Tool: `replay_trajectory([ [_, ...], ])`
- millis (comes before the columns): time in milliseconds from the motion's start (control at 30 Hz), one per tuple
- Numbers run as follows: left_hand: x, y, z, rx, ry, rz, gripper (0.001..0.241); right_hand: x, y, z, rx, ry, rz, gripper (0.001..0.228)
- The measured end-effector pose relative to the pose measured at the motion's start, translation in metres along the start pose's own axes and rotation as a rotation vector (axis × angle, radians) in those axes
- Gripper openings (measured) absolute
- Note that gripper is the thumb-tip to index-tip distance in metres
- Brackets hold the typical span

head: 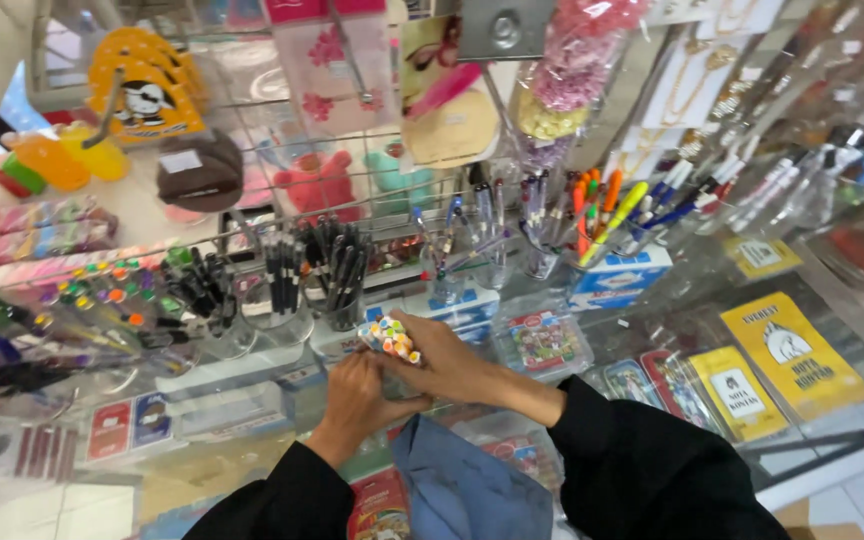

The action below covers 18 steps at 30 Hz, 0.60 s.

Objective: The recorder is organizing pens and cleaning a glass container in a stationery shop.

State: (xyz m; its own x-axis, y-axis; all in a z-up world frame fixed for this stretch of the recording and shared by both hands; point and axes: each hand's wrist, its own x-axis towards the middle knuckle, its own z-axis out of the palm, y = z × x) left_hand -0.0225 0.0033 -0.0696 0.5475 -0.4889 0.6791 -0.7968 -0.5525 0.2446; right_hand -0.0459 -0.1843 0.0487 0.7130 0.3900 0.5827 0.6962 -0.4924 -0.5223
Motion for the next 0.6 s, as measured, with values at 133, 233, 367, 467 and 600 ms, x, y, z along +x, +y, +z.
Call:
replay_trajectory([
  [133, 0.03, 0.023, -0.03, -0.041, 0.022, 0.003, 0.093, -0.004, -0.01, -0.031, 0.627, -0.064, 0.321, 0.021],
  [233, 0.039, 0.032, -0.041, -0.087, 0.027, -0.011, 0.099, -0.014, -0.031, -0.088, 0.855, 0.153, 0.002, 0.012],
  [367, 0.041, 0.032, -0.041, -0.122, -0.008, -0.04, 0.097, -0.047, -0.048, -0.156, 0.047, 0.324, 0.218, 0.025],
  [467, 0.042, 0.031, -0.04, -0.149, -0.046, -0.079, 0.096, -0.077, -0.011, -0.187, -0.535, -0.042, 0.195, 0.041],
  [600, 0.05, 0.039, -0.041, -0.174, -0.091, -0.165, 0.1, -0.16, 0.088, -0.199, -0.78, -0.16, 0.476, 0.044],
])
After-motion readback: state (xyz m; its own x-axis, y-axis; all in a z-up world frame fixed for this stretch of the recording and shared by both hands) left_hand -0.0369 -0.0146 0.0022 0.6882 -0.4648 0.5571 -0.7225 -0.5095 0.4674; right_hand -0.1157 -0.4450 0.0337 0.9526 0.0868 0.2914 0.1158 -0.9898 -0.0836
